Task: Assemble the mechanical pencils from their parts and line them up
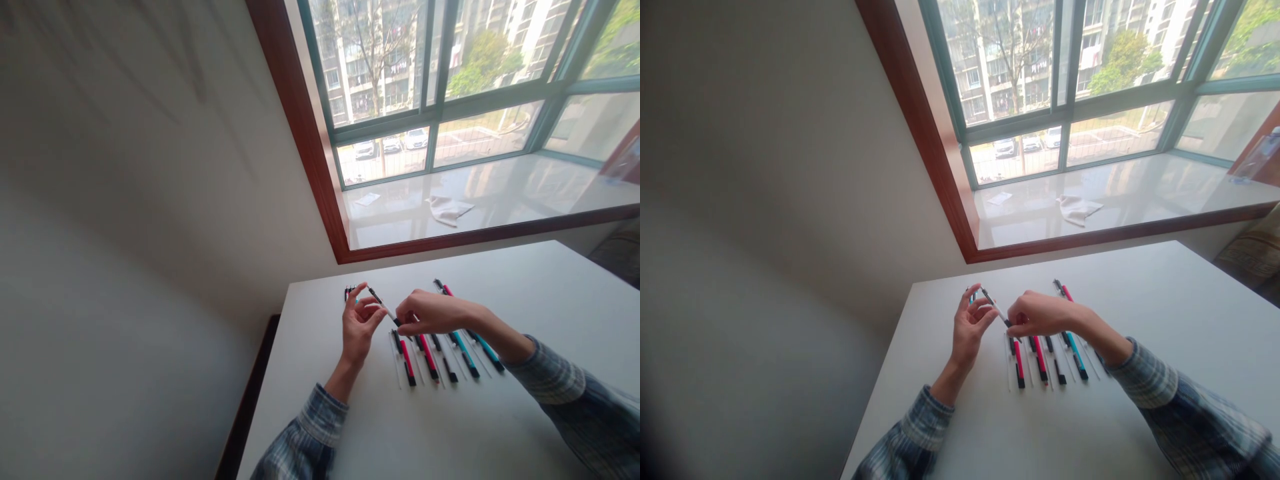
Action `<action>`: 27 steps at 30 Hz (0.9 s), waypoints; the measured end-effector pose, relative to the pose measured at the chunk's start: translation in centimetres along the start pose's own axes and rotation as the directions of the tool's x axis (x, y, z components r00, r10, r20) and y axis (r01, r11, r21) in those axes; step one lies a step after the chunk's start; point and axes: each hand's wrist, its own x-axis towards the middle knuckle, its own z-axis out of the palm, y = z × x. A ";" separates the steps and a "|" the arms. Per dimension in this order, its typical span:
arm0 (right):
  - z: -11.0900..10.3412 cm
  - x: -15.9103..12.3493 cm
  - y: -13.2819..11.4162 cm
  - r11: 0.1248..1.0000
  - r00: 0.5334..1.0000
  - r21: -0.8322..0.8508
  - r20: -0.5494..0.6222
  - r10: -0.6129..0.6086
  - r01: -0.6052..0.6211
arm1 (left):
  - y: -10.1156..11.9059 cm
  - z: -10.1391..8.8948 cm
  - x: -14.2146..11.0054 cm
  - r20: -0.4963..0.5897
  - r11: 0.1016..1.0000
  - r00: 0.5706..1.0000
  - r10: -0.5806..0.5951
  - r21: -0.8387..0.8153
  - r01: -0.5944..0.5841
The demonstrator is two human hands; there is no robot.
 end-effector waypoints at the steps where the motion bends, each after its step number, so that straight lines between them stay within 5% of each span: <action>1: 0.1 0.0 0.0 1.000 1.000 -0.003 0.002 -0.001 0.001 | 0.0 0.0 0.0 0.002 1.000 1.000 -0.003 -0.001 0.003; 27: -0.3 -0.4 -0.4 1.000 1.000 -0.005 -0.013 -0.013 0.013 | -0.5 -0.4 0.2 0.066 1.000 0.998 -0.008 -0.006 0.008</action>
